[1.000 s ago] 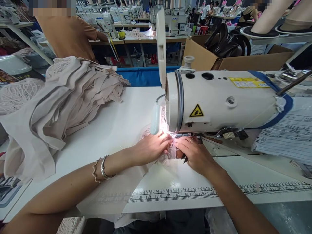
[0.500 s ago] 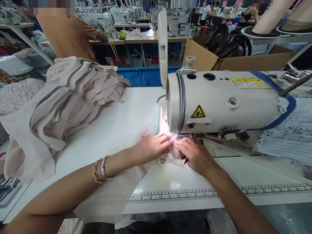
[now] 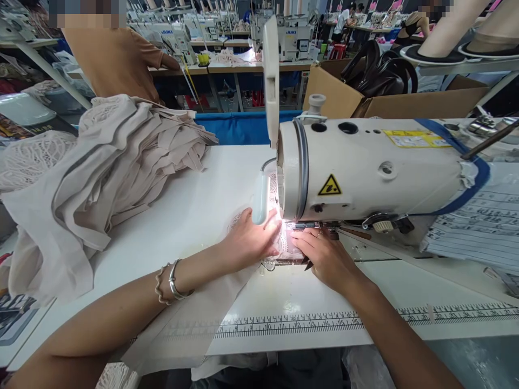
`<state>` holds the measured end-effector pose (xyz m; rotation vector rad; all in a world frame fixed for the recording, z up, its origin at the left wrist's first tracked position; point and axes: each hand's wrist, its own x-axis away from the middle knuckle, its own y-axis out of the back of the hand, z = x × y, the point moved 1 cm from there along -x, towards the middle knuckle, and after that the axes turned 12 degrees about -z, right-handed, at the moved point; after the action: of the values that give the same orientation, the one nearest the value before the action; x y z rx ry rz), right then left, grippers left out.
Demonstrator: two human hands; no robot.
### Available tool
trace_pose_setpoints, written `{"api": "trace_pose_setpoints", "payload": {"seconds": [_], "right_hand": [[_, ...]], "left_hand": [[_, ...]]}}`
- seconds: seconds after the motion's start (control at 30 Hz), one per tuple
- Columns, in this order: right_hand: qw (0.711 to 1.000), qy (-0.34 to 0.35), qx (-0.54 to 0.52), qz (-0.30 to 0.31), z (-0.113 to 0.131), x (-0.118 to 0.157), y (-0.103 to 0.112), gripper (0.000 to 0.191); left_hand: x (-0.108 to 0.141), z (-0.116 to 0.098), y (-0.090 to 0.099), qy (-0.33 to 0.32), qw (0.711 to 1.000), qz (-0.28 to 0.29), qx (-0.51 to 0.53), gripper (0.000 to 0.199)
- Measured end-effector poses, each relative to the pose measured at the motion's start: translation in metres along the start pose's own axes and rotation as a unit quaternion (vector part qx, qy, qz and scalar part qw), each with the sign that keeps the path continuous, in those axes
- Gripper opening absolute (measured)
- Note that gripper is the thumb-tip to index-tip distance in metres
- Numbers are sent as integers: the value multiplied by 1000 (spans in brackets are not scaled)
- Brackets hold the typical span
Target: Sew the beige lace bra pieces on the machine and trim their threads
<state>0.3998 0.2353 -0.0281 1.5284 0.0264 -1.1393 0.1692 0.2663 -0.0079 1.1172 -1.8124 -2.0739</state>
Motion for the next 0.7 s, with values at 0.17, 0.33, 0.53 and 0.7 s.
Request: {"api": "trace_pose_setpoints", "payload": {"seconds": [0.17, 0.33, 0.53, 0.7], "right_hand": [[999, 29, -19, -30, 5, -6, 7, 33], [999, 24, -27, -41, 7, -8, 9, 30], [999, 17, -13, -39, 3, -6, 5, 37], [999, 21, 14, -25, 0, -1, 2, 58]], "left_hand": [[4, -17, 2, -193, 979, -33, 53, 26], [9, -21, 1, -185, 981, -37, 42, 21], [11, -16, -2, -149, 987, -37, 44, 25], [10, -12, -5, -136, 989, -36, 36, 29]]}}
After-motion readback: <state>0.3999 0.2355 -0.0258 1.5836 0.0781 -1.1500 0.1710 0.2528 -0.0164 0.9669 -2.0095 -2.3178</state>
